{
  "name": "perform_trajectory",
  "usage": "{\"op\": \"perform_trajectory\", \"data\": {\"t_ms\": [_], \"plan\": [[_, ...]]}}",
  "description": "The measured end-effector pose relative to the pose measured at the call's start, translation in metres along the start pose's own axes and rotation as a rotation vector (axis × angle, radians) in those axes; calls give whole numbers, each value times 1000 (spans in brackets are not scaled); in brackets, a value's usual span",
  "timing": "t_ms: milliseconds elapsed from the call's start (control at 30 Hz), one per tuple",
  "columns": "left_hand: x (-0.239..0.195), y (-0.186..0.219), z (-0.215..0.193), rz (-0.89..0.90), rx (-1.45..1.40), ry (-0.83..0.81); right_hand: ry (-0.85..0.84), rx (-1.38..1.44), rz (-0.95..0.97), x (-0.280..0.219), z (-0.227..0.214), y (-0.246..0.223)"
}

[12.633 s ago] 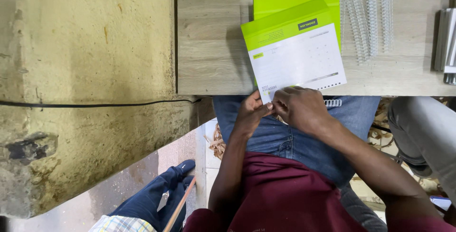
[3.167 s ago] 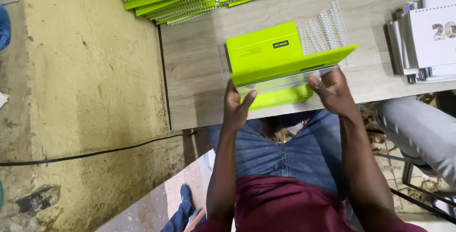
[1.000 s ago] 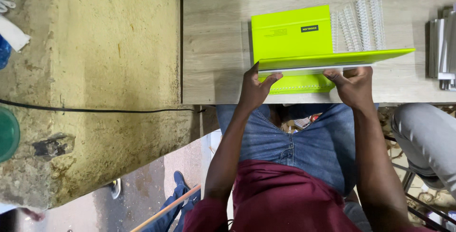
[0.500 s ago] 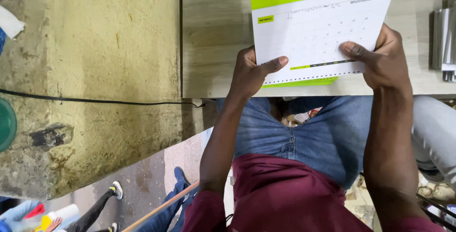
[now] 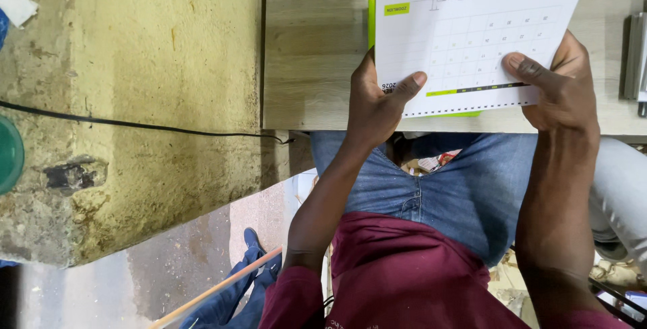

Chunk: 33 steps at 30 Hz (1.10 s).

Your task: The person sits on the floor and assembles spiral-bound notebooks by hand. They pick up a stack of green notebook pages, align them, and insert a white plastic spiral binding into the holes, twisting it to secure the pages. The process is repeated for multiple notebooks.

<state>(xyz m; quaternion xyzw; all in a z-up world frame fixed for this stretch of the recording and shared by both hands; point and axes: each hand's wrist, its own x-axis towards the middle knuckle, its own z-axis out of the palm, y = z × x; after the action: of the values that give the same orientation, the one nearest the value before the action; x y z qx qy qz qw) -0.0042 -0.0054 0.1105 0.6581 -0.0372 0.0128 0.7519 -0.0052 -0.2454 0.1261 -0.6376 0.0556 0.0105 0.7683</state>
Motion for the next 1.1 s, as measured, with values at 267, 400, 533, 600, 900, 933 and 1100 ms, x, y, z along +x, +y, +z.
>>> {"op": "perform_trajectory", "data": {"t_ms": [267,400,533,600,900,933,1100], "plan": [[-10,8,9,49,75,126,-183,-48,-206,0,-3,10],[-25,9,-11,8,104,94,-127,-79,-161,-8,3,21],[-59,-28,-50,-193,-34,-180,27,-68,112,-14,5,44],[-80,-61,-60,-314,-110,-216,64,-95,212,-15,13,48],[-110,-145,-55,-616,-380,157,208,-848,-325,81,-118,68],[-111,-146,-53,-625,-343,169,208,-1034,-360,95,-133,72],[-107,-142,-50,-623,-282,172,73,-1155,-301,115,-112,93]]}}
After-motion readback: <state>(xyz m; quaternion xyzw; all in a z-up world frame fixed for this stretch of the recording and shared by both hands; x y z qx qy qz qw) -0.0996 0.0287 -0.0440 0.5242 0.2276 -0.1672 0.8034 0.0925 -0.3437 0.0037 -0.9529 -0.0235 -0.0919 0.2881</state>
